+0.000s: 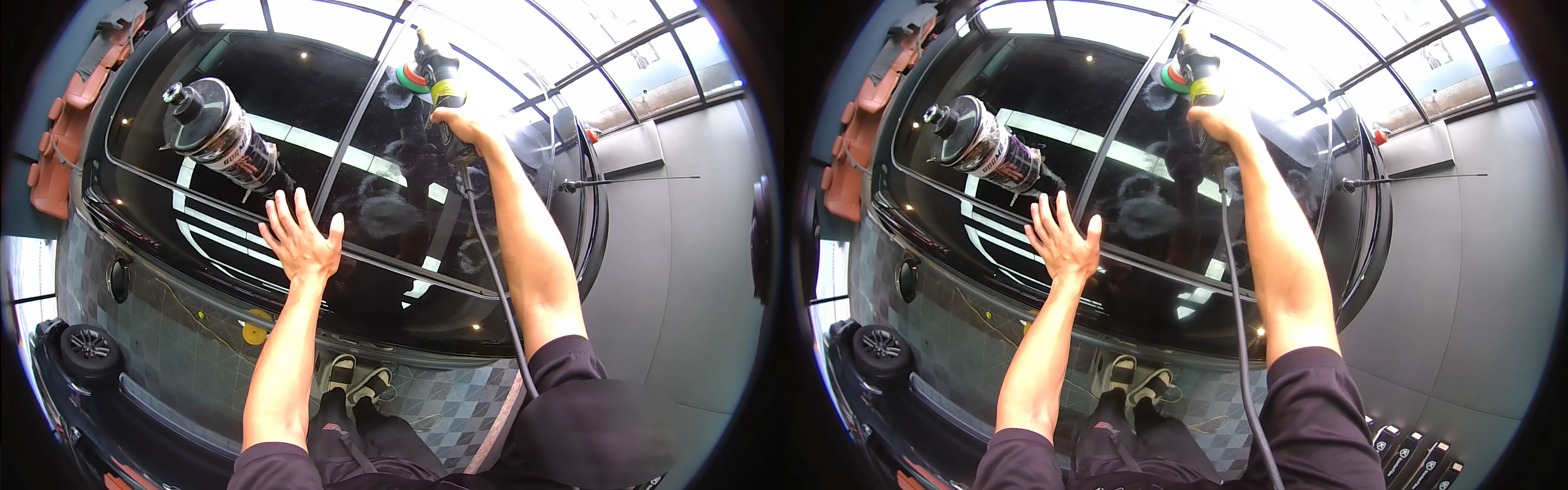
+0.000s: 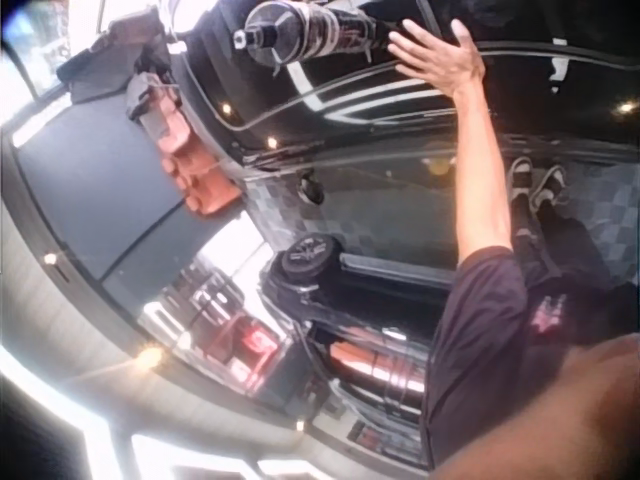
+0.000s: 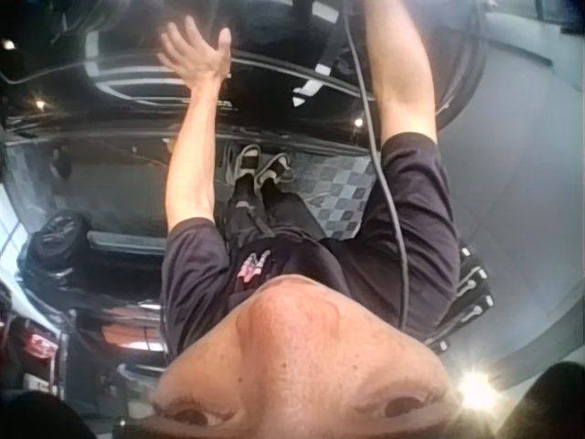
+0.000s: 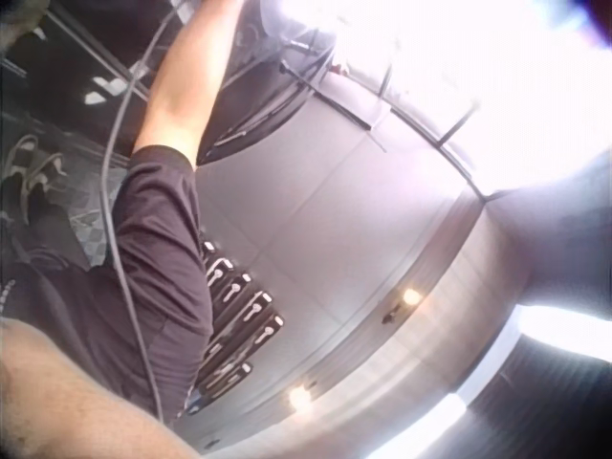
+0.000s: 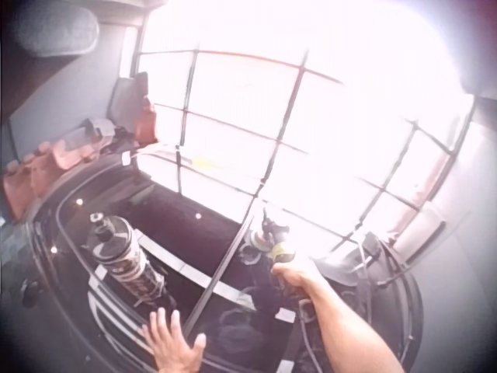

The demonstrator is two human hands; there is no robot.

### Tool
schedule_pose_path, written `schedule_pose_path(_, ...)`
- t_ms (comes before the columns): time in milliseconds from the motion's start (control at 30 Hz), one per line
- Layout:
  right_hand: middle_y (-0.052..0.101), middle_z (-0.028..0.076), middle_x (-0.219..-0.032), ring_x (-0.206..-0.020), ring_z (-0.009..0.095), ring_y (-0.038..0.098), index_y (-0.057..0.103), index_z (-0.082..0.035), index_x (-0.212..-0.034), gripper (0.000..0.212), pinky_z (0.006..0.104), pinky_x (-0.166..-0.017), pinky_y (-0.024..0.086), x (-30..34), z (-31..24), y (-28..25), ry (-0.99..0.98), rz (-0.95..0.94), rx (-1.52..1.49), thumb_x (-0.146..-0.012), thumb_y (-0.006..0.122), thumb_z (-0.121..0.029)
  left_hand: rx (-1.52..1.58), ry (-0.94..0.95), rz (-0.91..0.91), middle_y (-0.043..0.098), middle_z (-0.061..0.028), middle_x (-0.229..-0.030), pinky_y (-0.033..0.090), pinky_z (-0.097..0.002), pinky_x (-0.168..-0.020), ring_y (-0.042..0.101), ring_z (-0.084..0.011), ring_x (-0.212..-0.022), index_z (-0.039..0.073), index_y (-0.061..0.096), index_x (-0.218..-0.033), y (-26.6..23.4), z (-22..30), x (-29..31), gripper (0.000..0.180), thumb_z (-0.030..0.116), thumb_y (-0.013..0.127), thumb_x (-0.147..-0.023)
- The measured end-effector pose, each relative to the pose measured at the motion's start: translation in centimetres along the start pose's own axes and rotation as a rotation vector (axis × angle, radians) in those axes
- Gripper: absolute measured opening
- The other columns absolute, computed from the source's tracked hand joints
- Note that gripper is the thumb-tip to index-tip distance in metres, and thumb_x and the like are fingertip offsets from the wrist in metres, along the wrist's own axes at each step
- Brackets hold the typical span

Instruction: The person applies a liquid compound from a bottle onto a green polishing pad attached to a rotary polisher. They then use the polisher to work on the rear windshield of a black car, moving the tool across the glass surface while holding the car with their other hand.

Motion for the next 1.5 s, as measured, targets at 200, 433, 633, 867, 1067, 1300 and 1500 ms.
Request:
schedule_pose_path(200,0.070,0.021,-0.106,-0.098,0.035,0.069,0.065,0.002,-0.119,0.074,0.0446,-0.087,0.056,-0.8,-1.1,0.1,-0.052,0.045,0.029,-0.059,0.088,-0.034,0.046,-0.007,-0.011,0.026,-0.0230,-0.168,0.015,-0.0677,-0.124,0.019,-0.0430,-0.158,0.010,0.030,-0.163,-0.1,0.3,0.1,0.087,0.059,0.056,-0.097)
schedule_pose_path(433,0.067,0.025,-0.118,-0.107,0.036,0.067,0.059,0.002,-0.130,0.084,0.0449,-0.093,0.055,0.5,-1.8,0.9,-0.091,0.021,0.123,-0.061,0.087,-0.036,0.124,0.025,0.066,0.032,-0.0243,-0.164,0.016,-0.0675,-0.123,0.024,-0.0444,-0.156,0.007,0.034,-0.160,-0.7,-0.4,0.2,0.078,0.052,0.052,-0.099)
schedule_pose_path(633,0.067,0.027,-0.123,-0.113,0.037,0.067,0.052,0.001,-0.142,0.094,0.0440,-0.098,0.053,2.5,-1.0,1.0,-0.040,-0.048,0.162,-0.063,0.086,-0.037,0.235,0.017,0.146,0.044,-0.0187,-0.157,0.018,-0.0644,-0.124,0.034,-0.0393,-0.152,0.007,0.041,-0.156,-0.8,-1.0,0.4,0.071,0.047,0.048,-0.099)
schedule_pose_path(867,0.067,0.026,-0.124,-0.112,0.038,0.068,0.049,0.000,-0.146,0.097,0.0439,-0.099,0.053,4.5,-1.7,1.8,-0.075,-0.087,0.184,-0.064,0.085,-0.038,0.329,0.025,0.220,0.049,-0.0187,-0.151,0.021,-0.0630,-0.122,0.040,-0.0387,-0.146,0.005,0.046,-0.152,-1.4,-1.1,0.5,0.068,0.048,0.050,-0.098)
schedule_pose_path(1067,0.067,0.025,-0.126,-0.115,0.036,0.068,0.041,-0.003,-0.155,0.106,0.0434,-0.100,0.053,6.3,0.1,2.5,-0.019,-0.044,0.139,-0.065,0.084,-0.040,0.404,0.037,0.282,0.051,-0.0186,-0.147,0.024,-0.0657,-0.120,0.043,-0.0384,-0.143,0.006,0.046,-0.150,-1.8,-1.2,0.6,0.067,0.046,0.051,-0.097)
schedule_pose_path(1300,0.070,0.022,-0.123,-0.111,0.034,0.071,0.040,-0.011,-0.158,0.103,0.0426,-0.098,0.055,10.2,2.9,2.2,0.009,-0.102,0.076,-0.068,0.084,-0.036,0.538,0.022,0.320,0.055,-0.0175,-0.143,0.025,-0.0648,-0.119,0.050,-0.0379,-0.137,0.004,0.051,-0.146,-2.2,-1.5,0.7,0.053,0.032,0.048,-0.101)
schedule_pose_path(1500,0.071,0.021,-0.122,-0.111,0.033,0.071,0.041,-0.015,-0.157,0.101,0.0430,-0.098,0.055,13.6,1.7,3.5,-0.062,-0.121,0.081,-0.068,0.083,-0.034,0.628,-0.003,0.363,0.059,-0.0173,-0.138,0.025,-0.0644,-0.120,0.053,-0.0377,-0.133,0.004,0.053,-0.144,-2.1,-2.1,0.7,0.049,0.027,0.048,-0.100)
Point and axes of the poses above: each hand's wrist, its own x-axis away from the middle knuckle, its own y-axis out of the palm, z = x × y, the point moved 7 cm from there along -x, towards the middle knuckle
